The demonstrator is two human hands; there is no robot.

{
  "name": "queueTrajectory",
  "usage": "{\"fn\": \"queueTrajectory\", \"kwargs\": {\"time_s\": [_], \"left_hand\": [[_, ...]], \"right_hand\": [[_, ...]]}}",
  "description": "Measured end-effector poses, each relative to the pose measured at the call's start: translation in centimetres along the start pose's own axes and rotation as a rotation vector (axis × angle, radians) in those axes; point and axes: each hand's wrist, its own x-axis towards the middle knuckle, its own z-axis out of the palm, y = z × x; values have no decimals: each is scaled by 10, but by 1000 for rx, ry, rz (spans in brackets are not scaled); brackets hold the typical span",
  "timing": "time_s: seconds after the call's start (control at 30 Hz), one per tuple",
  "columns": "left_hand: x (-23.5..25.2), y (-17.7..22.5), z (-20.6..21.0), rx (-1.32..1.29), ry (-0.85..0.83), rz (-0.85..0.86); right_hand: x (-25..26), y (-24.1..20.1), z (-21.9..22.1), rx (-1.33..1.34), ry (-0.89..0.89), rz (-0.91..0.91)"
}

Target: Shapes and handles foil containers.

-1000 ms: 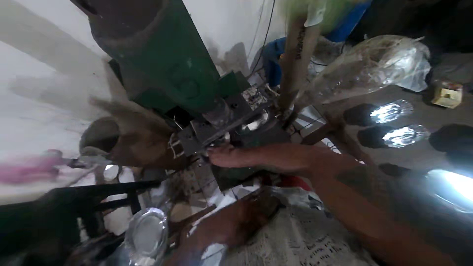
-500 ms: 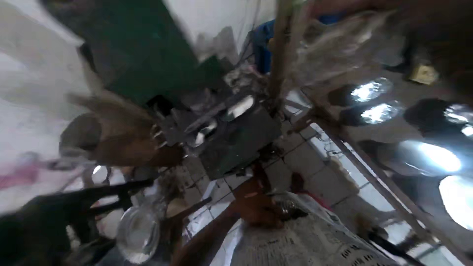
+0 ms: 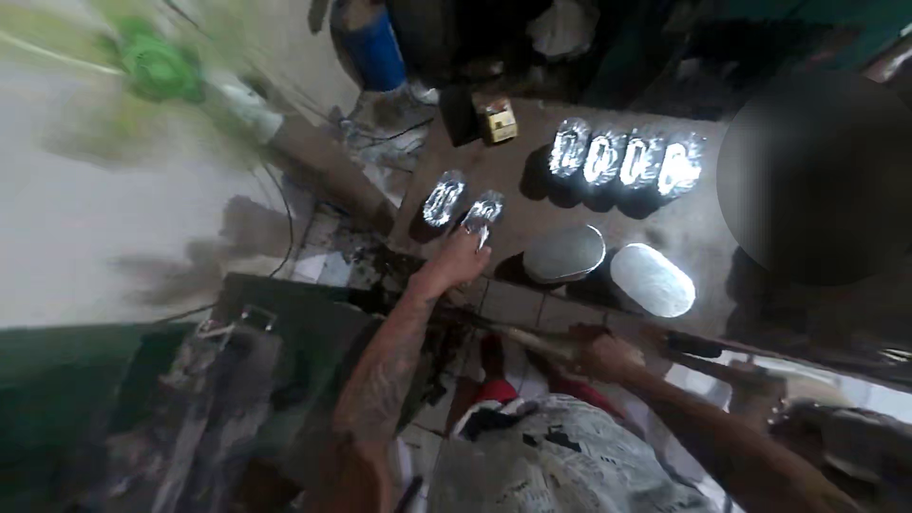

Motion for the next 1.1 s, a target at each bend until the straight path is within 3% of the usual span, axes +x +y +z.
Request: {"fn": "queueTrajectory", "kwargs": {"time_s": [0.1, 0.2, 0.37, 0.5, 0.57, 0.63, 0.7, 0.77, 0.83, 0.9, 0.97, 1.03, 1.1], "left_hand": [[74, 5, -11, 164, -47, 73], [113, -7, -10, 255, -122, 87], [124, -18, 1, 235, -178, 129], [110, -1, 11, 508, -101, 37], [114, -15, 9, 509, -42, 49], [127, -40, -7, 431, -45, 77], [145, -64, -30, 363, -27, 154], [161, -81, -45, 366, -25, 208], [169, -82, -54, 407, -33, 224], [165, -72, -58, 442, 2, 216], [139, -44, -56, 390, 100, 214], [97, 17, -42, 207, 120, 211], [60, 79, -2, 106, 26, 239]], "right_hand": [[15, 18, 4, 13, -75, 43], [19, 25, -4, 85, -166, 118], [32, 40, 11, 229, -195, 197], [19, 18, -2, 142, -114, 203], [6, 2, -12, 230, -39, 173], [-17, -19, -32, 409, 107, 109], [-48, -42, -63, 510, 465, 6], [-60, -43, -79, 305, 915, -23], [-52, -14, -100, 49, 1044, -33], [-35, 17, -114, -81, 865, -28], [-24, 32, -111, -27, 762, -71], [-31, 43, -113, 136, 764, -147], [-41, 45, -121, 324, 722, -234]]}}
